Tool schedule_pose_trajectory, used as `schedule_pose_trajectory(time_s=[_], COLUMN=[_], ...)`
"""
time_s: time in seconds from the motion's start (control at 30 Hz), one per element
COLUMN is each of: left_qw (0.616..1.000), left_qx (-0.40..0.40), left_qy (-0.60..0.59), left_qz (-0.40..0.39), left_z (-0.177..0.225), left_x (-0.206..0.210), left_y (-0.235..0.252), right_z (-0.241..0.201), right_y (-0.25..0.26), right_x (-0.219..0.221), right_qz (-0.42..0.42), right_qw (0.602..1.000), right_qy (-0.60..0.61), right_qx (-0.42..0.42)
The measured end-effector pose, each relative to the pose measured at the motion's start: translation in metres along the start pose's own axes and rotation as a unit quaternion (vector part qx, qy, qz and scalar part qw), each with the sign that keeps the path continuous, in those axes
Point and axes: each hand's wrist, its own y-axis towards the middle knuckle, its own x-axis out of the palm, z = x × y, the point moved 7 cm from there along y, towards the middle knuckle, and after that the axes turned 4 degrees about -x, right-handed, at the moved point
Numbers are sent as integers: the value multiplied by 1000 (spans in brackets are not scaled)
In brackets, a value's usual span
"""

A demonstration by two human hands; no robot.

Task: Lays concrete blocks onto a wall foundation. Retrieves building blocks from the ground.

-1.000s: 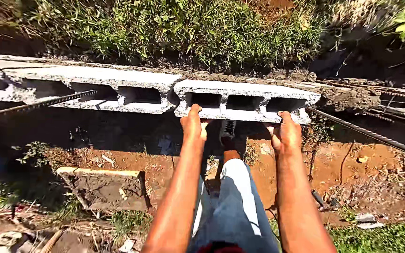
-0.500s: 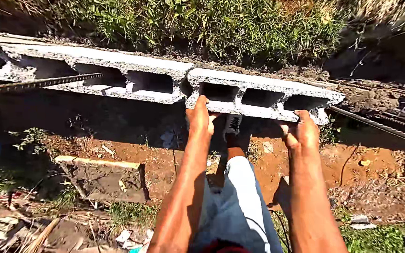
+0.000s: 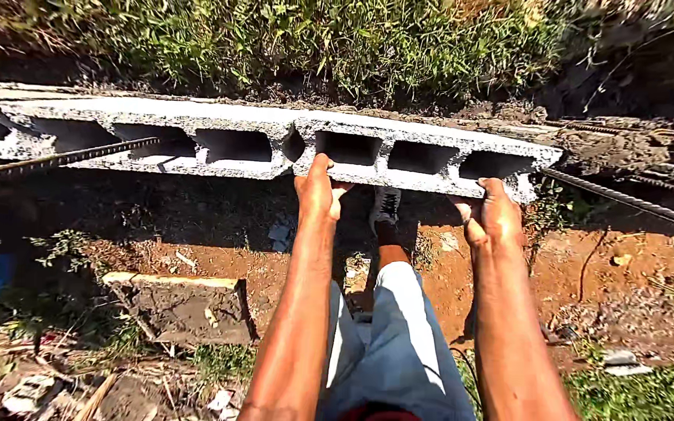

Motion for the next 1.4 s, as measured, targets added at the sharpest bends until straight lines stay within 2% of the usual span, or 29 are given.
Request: schedule_pose_trajectory(time_s=[0.5,0.63,0.7,1.03,1.4], left_qw=[1000,999,999,999,999], left_qx=[4,4,5,-9,-13], left_qy=[8,31,29,18,17], left_qz=[-7,-32,-39,-28,-28], left_z=[-6,-8,-6,-5,-4], left_x=[-7,-4,-4,-7,-3], left_y=[5,2,0,8,10], right_z=[-2,-8,-10,-12,-16], right_y=[2,-4,-1,18,22], right_x=[5,-16,-26,-10,-8], right_qz=[-3,-69,-81,-34,-30], right_qw=[1000,995,995,999,999], right_qy=[-9,-65,-42,2,14], right_qx=[-3,29,34,35,28])
